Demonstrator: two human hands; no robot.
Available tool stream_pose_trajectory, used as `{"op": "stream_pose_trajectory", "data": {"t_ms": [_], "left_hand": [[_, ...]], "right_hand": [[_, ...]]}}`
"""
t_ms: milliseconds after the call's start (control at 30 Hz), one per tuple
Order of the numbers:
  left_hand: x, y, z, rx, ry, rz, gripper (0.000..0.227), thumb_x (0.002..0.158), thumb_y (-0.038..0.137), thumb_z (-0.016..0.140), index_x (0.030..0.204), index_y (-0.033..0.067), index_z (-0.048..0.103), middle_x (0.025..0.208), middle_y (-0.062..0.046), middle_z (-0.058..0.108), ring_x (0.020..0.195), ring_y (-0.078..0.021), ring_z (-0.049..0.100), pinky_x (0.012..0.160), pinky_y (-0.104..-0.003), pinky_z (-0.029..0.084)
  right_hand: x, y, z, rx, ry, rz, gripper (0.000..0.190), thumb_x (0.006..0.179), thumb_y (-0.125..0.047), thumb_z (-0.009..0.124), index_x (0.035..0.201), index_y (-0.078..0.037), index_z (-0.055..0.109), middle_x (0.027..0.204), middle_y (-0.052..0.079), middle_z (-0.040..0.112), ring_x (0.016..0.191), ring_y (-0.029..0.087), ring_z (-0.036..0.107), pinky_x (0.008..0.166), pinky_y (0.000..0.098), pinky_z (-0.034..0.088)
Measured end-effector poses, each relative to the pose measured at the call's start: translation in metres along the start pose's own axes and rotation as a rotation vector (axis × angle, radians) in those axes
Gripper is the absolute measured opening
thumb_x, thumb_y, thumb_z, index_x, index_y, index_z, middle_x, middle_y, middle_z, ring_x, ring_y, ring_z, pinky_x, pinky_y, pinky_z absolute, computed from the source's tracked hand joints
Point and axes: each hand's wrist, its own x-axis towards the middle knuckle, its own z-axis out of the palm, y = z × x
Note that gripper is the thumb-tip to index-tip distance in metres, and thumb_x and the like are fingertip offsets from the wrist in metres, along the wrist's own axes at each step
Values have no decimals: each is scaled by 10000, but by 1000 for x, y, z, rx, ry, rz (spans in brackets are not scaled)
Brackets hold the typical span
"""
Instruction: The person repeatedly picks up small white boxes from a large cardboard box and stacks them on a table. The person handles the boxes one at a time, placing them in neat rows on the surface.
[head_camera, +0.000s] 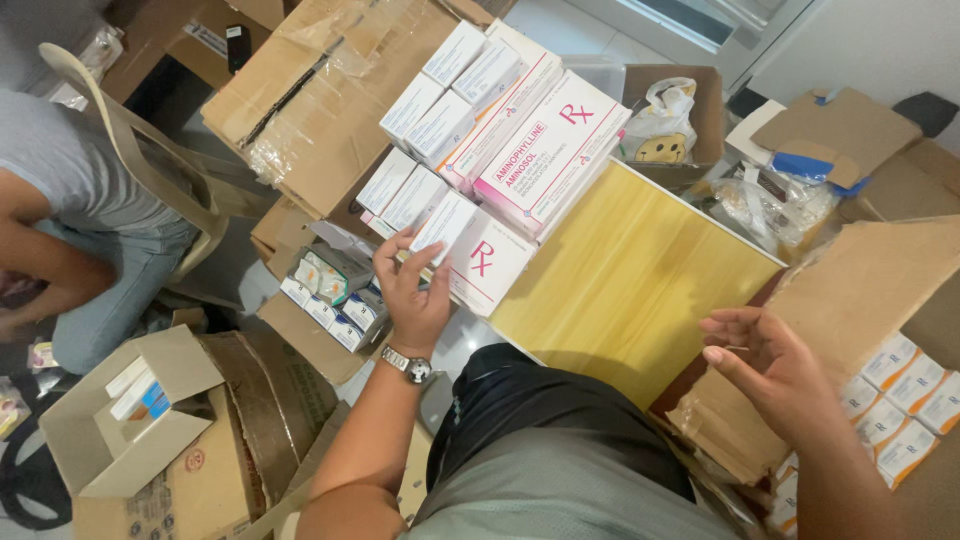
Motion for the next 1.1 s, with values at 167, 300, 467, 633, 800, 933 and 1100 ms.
{"op": "stream_pose_trajectory", "data": {"t_ms": [167,300,467,633,800,933,1100], "left_hand": [[-2,-23,-9,199,-17,3,270,853,92,846,1104,130,752,1255,-66,536,1187,-310,513,1051,-450,427],[-3,-32,-3,246,3,-32,266,852,140,869,1090,144,751,1252,-72,523,1192,-305,496,1049,-463,398],[-5,-34,4,274,32,-67,302,861,155,871,1131,126,738,1310,-134,457,1243,-325,445,1082,-487,364],[2,-15,8,347,57,61,374,937,159,861,1248,113,658,1428,-228,336,1318,-370,383,1160,-506,348],[3,44,46,118,-63,85,458,956,138,815,1326,71,553,1505,-234,307,1396,-395,310,1192,-584,256],[0,95,82,-30,-269,143,470,888,148,830,1271,66,569,1510,-248,307,1458,-414,298,1224,-575,269],[-4,135,107,-244,-550,293,435,865,133,818,1243,114,603,1504,-220,317,1457,-408,327,1238,-550,286]], "right_hand": [[1,-4,2,-75,-6,26,438,879,-109,699,1275,28,571,1229,121,688,1129,200,656,964,352,552],[-3,-6,2,-120,3,46,423,880,-130,701,1266,10,596,1207,113,707,1111,200,670,956,355,552],[-5,-9,6,-155,10,-54,425,872,-128,715,1261,4,606,1184,108,712,1091,191,675,955,341,549],[-29,-5,-25,143,51,-240,295,971,-22,636,1258,36,607,1211,140,689,1135,199,640,998,341,517],[-49,23,-120,466,581,-451,85,1121,-101,658,1099,-58,589,995,93,689,837,180,679,764,323,586],[-44,71,-169,-128,714,-39,211,1040,-204,749,1093,-37,632,914,98,674,800,183,638,653,329,532],[-24,145,-148,-573,298,643,409,911,-272,793,1225,-71,626,1026,159,697,871,263,660,707,410,533]]}}
